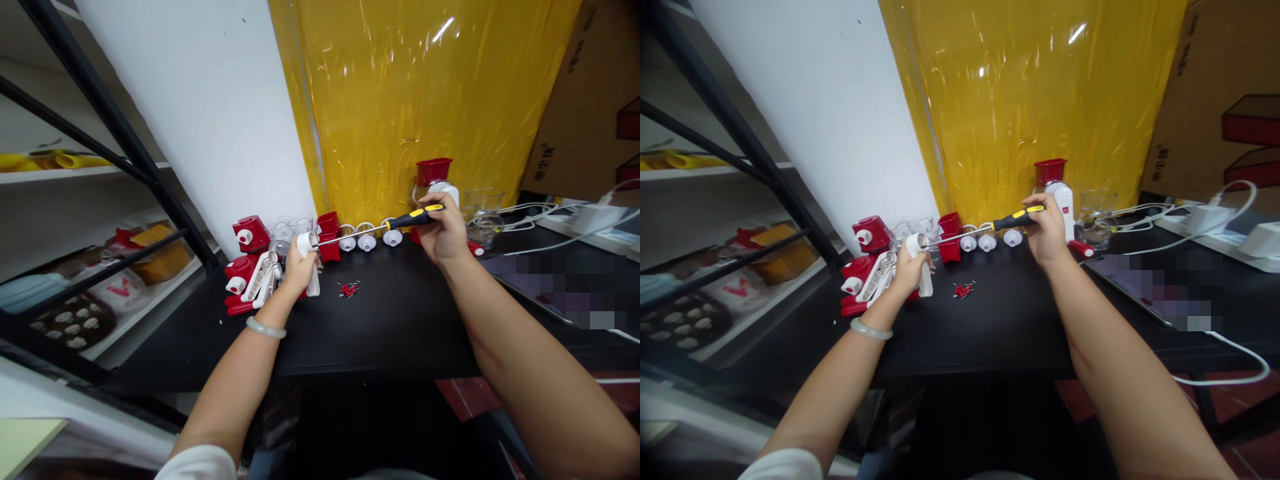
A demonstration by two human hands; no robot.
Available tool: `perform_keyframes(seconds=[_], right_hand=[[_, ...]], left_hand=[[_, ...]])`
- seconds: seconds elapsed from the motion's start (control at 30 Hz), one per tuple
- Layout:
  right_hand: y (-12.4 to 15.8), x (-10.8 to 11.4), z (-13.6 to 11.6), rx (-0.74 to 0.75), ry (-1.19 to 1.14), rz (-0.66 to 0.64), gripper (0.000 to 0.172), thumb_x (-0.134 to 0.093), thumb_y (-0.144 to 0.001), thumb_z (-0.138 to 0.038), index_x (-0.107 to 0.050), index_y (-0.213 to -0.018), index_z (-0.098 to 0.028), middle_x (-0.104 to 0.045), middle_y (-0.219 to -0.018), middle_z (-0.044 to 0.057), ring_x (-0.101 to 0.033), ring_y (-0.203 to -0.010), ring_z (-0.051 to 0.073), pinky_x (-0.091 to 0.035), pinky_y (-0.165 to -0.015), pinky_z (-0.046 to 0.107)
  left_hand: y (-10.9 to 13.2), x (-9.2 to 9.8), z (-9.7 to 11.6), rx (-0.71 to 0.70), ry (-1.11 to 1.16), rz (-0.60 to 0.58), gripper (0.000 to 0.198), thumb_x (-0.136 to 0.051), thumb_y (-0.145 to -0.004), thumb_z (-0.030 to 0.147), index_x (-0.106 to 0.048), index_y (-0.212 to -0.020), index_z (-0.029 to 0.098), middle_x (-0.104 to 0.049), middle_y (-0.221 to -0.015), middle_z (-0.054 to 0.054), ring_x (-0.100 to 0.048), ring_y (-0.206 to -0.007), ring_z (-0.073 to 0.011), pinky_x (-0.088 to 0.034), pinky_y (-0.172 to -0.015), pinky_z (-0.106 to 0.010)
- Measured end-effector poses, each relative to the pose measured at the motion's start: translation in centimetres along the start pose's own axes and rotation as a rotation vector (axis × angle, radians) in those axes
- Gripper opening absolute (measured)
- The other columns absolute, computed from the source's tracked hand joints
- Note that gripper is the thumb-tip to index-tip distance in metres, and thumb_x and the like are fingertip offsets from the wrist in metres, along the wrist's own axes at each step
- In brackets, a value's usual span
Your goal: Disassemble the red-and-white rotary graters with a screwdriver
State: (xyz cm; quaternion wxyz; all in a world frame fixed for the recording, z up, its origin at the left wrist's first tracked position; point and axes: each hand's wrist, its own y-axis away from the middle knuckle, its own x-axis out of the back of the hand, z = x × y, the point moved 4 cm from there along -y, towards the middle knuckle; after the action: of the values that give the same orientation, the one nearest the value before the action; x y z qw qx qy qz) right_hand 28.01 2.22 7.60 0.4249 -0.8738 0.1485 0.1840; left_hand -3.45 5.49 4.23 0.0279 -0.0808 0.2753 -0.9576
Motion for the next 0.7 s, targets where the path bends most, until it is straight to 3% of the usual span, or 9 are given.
perform_keyframes(seconds=[0.1,0.2,0.3,0.4,0.5,0.6,0.7], right_hand=[[0.4,0.0,-0.7,0.098,0.047,-0.004,0.036,-0.057,-0.086,-0.059,-0.061,-0.076,-0.024,-0.056,-0.078,0.003,-0.056,-0.069,0.015,-0.05,-0.059,0.029],[0.6,0.0,-0.1,0.064,0.15,0.018,0.046,-0.052,-0.091,-0.065,-0.061,-0.072,-0.024,-0.052,-0.068,0.001,-0.051,-0.058,0.013,-0.045,-0.05,0.029],[0.6,-0.2,0.7,-0.02,0.133,0.024,0.036,-0.066,-0.085,-0.058,-0.059,-0.074,-0.025,-0.05,-0.066,-0.002,-0.047,-0.053,0.011,-0.04,-0.046,0.025],[0.5,-0.5,0.7,-0.037,-0.003,0.035,0.026,-0.075,-0.077,-0.045,-0.059,-0.08,-0.025,-0.054,-0.075,-0.003,-0.053,-0.062,0.011,-0.046,-0.051,0.024],[0.5,-0.8,0.0,-0.027,-0.11,-0.021,0.024,-0.072,-0.076,-0.045,-0.06,-0.081,-0.026,-0.057,-0.079,-0.002,-0.058,-0.069,0.013,-0.052,-0.06,0.027],[0.5,-0.7,-0.9,-0.014,-0.095,-0.041,0.037,-0.061,-0.083,-0.061,-0.061,-0.077,-0.025,-0.057,-0.074,0.001,-0.058,-0.066,0.015,-0.052,-0.058,0.031],[0.3,-0.5,-1.3,-0.064,0.076,-0.021,0.05,-0.053,-0.087,-0.069,-0.062,-0.07,-0.024,-0.049,-0.058,0.0,-0.047,-0.049,0.013,-0.044,-0.046,0.03]], left_hand=[[-0.1,0.3,0.2,-0.115,0.034,0.07,0.04,-0.06,-0.068,0.013,-0.047,-0.105,0.023,-0.06,-0.063,0.007,-0.06,-0.048,-0.013,-0.051,-0.047,-0.024],[-0.2,0.6,0.7,-0.194,0.085,0.123,0.042,-0.061,-0.069,0.012,-0.044,-0.106,0.023,-0.06,-0.065,0.007,-0.061,-0.052,-0.0129,-0.053,-0.05,-0.024],[-0.2,0.8,1.1,-0.249,0.116,0.152,0.043,-0.063,-0.071,0.012,-0.043,-0.107,0.023,-0.059,-0.066,0.007,-0.062,-0.054,-0.0134,-0.054,-0.053,-0.026],[0.1,0.7,1.3,-0.298,0.125,0.15,0.042,-0.066,-0.072,0.013,-0.044,-0.106,0.023,-0.058,-0.066,0.007,-0.06,-0.052,-0.012,-0.054,-0.053,-0.026],[0.5,0.4,1.5,-0.342,0.141,0.13,0.044,-0.069,-0.073,0.014,-0.044,-0.108,0.023,-0.057,-0.068,0.007,-0.06,-0.052,-0.0111,-0.054,-0.054,-0.025],[1.0,0.5,2.0,-0.417,0.152,0.174,0.044,-0.07,-0.075,0.018,-0.043,-0.11,0.024,-0.057,-0.073,0.007,-0.06,-0.054,-0.0106,-0.055,-0.056,-0.026],[1.5,0.8,2.7,-0.526,0.086,0.237,0.043,-0.07,-0.08,0.022,-0.041,-0.112,0.025,-0.056,-0.079,0.004,-0.062,-0.062,-0.0121,-0.056,-0.064,-0.029]])
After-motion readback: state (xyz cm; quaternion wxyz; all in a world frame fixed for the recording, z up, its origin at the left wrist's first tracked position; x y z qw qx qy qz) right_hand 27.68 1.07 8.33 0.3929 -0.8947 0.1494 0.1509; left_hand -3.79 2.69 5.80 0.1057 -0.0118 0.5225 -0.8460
